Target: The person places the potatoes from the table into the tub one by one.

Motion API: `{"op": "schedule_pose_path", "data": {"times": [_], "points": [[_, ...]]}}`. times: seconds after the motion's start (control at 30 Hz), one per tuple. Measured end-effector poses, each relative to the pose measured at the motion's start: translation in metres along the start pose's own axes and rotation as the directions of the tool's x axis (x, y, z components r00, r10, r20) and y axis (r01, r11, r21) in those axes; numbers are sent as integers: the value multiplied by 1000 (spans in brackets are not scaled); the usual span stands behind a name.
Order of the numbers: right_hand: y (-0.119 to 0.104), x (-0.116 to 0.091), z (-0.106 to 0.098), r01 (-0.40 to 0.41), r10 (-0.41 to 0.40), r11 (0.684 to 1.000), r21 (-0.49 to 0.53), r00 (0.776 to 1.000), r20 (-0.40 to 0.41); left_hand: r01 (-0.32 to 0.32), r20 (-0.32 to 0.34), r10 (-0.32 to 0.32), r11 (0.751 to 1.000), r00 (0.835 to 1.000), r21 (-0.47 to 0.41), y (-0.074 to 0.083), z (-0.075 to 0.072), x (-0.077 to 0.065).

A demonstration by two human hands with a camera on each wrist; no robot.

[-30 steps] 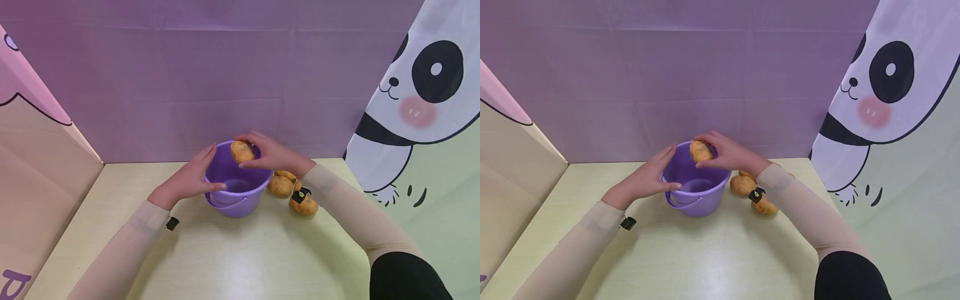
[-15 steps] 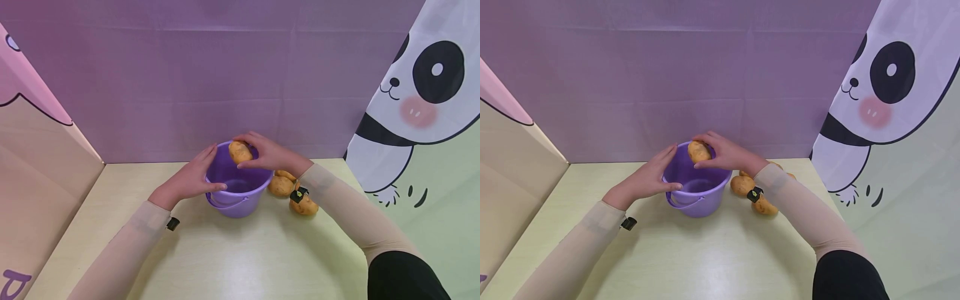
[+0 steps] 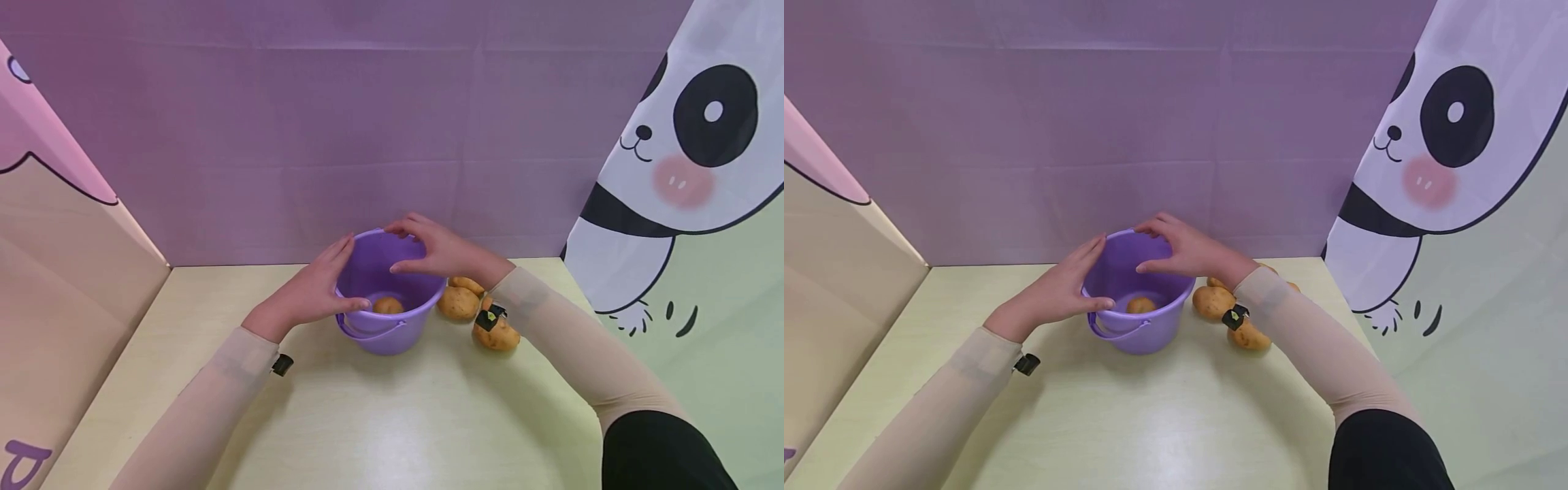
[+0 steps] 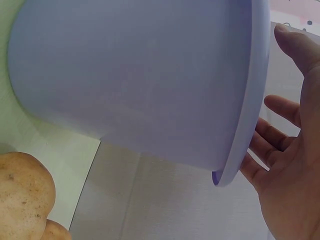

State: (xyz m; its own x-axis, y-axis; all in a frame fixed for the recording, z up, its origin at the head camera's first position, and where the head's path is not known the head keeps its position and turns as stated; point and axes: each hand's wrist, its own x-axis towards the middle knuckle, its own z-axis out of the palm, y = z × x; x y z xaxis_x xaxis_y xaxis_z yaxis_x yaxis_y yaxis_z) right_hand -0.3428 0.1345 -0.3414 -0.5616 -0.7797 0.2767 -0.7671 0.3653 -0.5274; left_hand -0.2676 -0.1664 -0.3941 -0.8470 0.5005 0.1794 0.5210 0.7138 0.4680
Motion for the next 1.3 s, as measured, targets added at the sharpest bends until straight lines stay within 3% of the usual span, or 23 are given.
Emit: {"op": "schedule_pose_path", "data": {"times": [0.27, 0.47, 0.93, 1.3], "points": [[0, -5, -2, 23, -23, 1000, 2, 999, -24, 10, 9, -10, 1000, 1000, -3, 1, -1, 0], [7, -21, -8, 45, -44, 999, 25, 997, -67, 16, 11, -16, 1000, 1000, -12, 2, -1, -1], [27, -83, -33, -96, 102, 994, 44, 979, -177, 2, -8, -2, 1000, 1000, -16, 1, 1, 0], [48, -130, -40, -247, 246, 969, 25, 940, -235, 3, -3, -3, 1000, 1000, -18, 2, 0, -2]]}}
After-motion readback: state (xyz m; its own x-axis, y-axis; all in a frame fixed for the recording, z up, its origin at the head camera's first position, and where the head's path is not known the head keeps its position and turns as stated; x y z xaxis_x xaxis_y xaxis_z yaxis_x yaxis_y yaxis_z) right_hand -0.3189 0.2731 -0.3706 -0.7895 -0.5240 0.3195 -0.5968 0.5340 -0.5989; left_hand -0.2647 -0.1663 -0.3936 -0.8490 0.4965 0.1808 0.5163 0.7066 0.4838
